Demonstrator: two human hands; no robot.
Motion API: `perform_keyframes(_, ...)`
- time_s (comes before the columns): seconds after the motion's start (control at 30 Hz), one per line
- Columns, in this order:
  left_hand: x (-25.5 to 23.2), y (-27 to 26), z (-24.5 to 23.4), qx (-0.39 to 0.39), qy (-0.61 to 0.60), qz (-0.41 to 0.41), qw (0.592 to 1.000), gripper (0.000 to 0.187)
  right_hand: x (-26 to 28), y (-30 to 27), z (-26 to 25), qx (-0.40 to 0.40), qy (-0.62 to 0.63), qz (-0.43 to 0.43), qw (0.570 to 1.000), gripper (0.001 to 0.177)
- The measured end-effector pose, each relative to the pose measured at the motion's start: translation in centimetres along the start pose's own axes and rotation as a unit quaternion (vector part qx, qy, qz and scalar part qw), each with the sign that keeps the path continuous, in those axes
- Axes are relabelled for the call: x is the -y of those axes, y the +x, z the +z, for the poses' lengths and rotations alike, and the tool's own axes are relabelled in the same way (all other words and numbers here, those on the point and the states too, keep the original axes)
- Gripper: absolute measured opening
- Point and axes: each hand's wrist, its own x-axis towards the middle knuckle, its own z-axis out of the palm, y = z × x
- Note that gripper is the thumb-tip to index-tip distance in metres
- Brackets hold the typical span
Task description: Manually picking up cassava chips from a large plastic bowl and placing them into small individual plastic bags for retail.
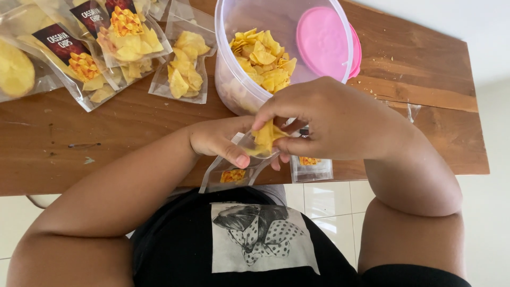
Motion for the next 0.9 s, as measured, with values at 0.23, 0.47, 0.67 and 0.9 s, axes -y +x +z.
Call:
perform_keyframes(0.23,0.4,0.2,0.2,-0.045,0.07,0.027,0.996,0.05,-0.5,-0.6,0.4,0.0,-0.014,-0.013,1.0,0.032)
perform_keyframes(0.47,-0.3,-0.2,0.5,-0.1,0.072,0.022,0.992,0.054,-0.4,-1.0,1.9,-0.084,-0.126,-0.057,0.987,0.015)
perform_keyframes(0.67,-1.0,-0.3,0.5,-0.077,0.054,0.037,0.995,0.069,0.2,-0.7,1.3,-0.039,-0.137,-0.082,0.986,0.025)
perform_keyframes(0.9,-0.6,-0.1,-0.2,0.061,0.065,0.076,0.993,0.108,0.8,-2.9,-1.8,-0.214,-0.166,-0.133,0.953,0.016)
